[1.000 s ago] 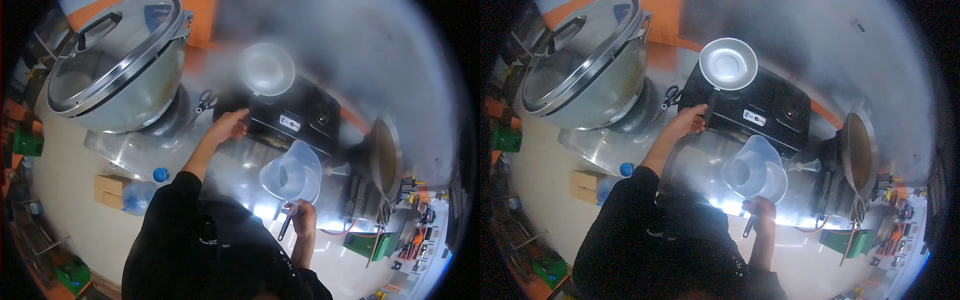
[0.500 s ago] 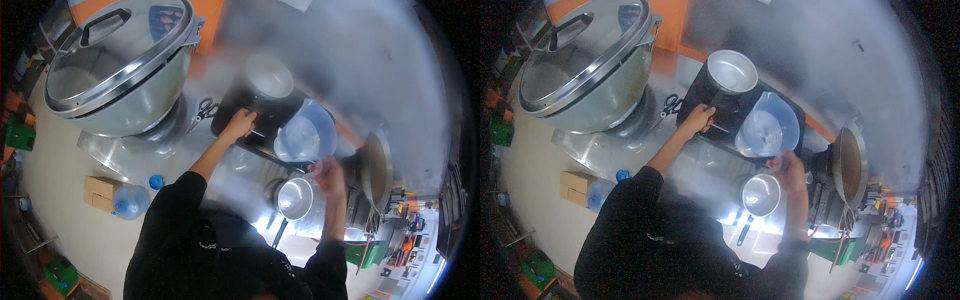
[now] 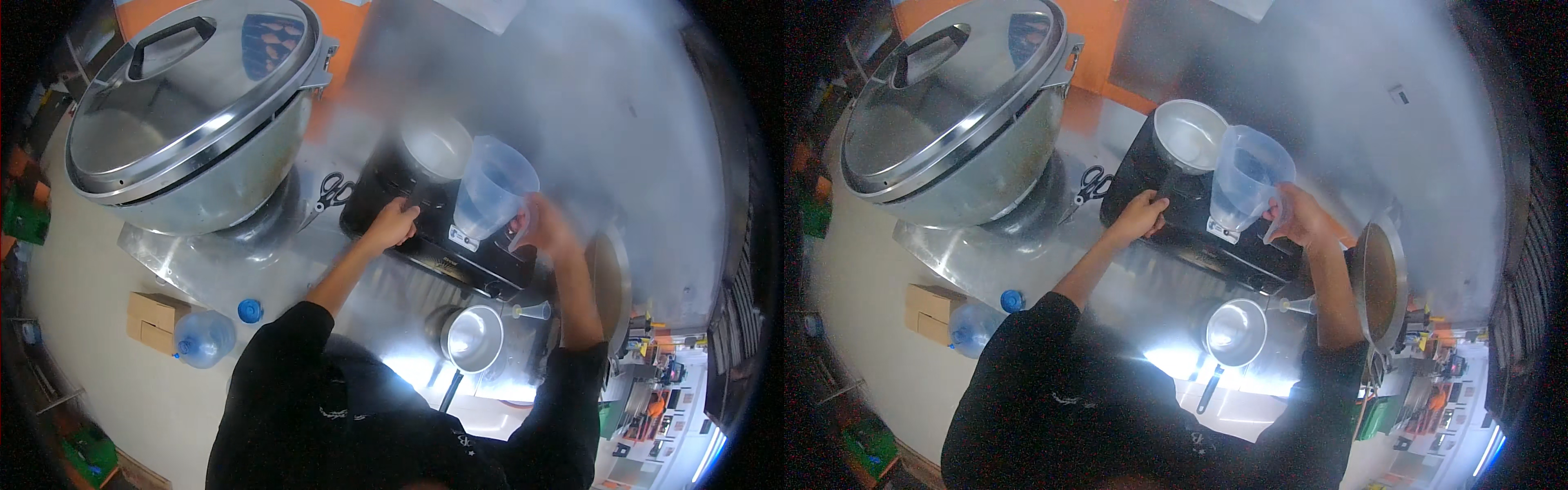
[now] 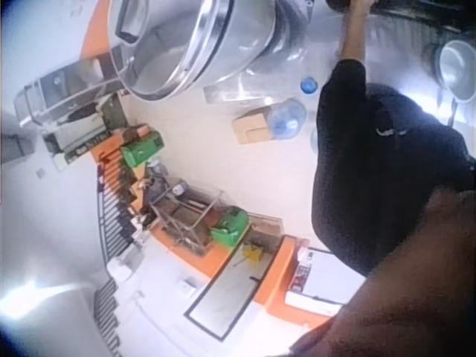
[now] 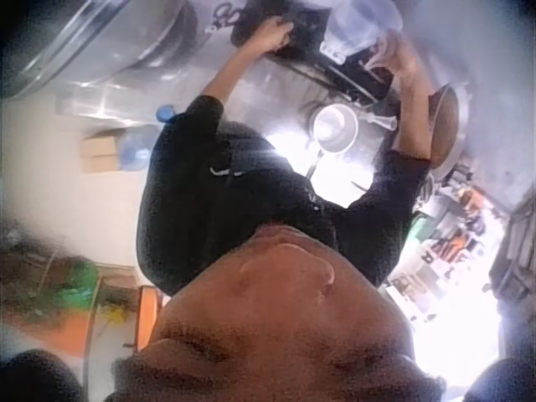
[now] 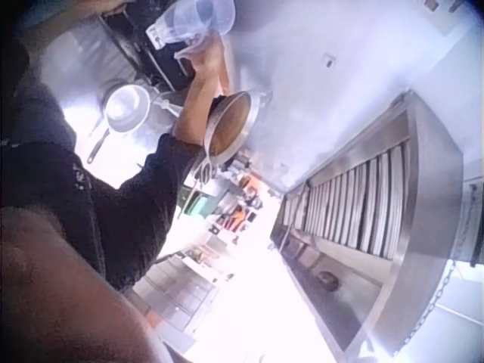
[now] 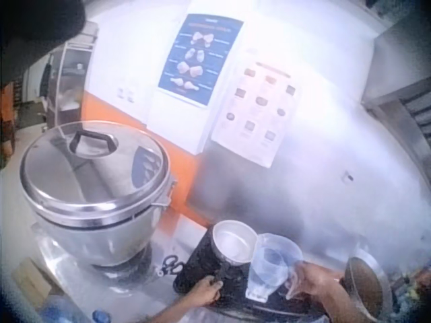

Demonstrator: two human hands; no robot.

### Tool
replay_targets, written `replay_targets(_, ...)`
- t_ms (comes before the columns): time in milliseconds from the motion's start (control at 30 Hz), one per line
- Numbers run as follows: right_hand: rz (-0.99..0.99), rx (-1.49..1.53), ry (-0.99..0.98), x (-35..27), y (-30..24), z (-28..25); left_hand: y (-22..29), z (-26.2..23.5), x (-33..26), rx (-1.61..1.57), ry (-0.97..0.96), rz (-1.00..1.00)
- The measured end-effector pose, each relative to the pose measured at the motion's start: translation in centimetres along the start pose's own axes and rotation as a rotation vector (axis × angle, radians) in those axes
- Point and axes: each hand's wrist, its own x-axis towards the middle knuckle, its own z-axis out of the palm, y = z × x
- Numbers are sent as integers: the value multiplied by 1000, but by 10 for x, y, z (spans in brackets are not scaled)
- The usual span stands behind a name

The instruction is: The person pours water into a pot and a small bowl, lights a gas stove to heat them, and then washes several bowls and a pan using a sponge and soap at a sink.

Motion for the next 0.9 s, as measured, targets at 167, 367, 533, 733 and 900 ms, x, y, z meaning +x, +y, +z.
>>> replay_targets(167, 163, -141, 32, 30, -14, -23, 3, 6, -1, -5, 5, 44)
replay_targets(367, 185, -246, 66, 32, -27, -23, -4, 8, 6, -69, 19, -2)
replay_targets(533, 180, -307, 89, 32, -29, -24, -6, 8, 7, -12, 83, -16)
replay_targets(733, 119, -470, 88, 50, -29, -46, 4, 5, 1, -43, 61, -19)
replay_targets(900, 139, -549, 111, 69, -32, -59, -1, 9, 3, -87, 46, 15)
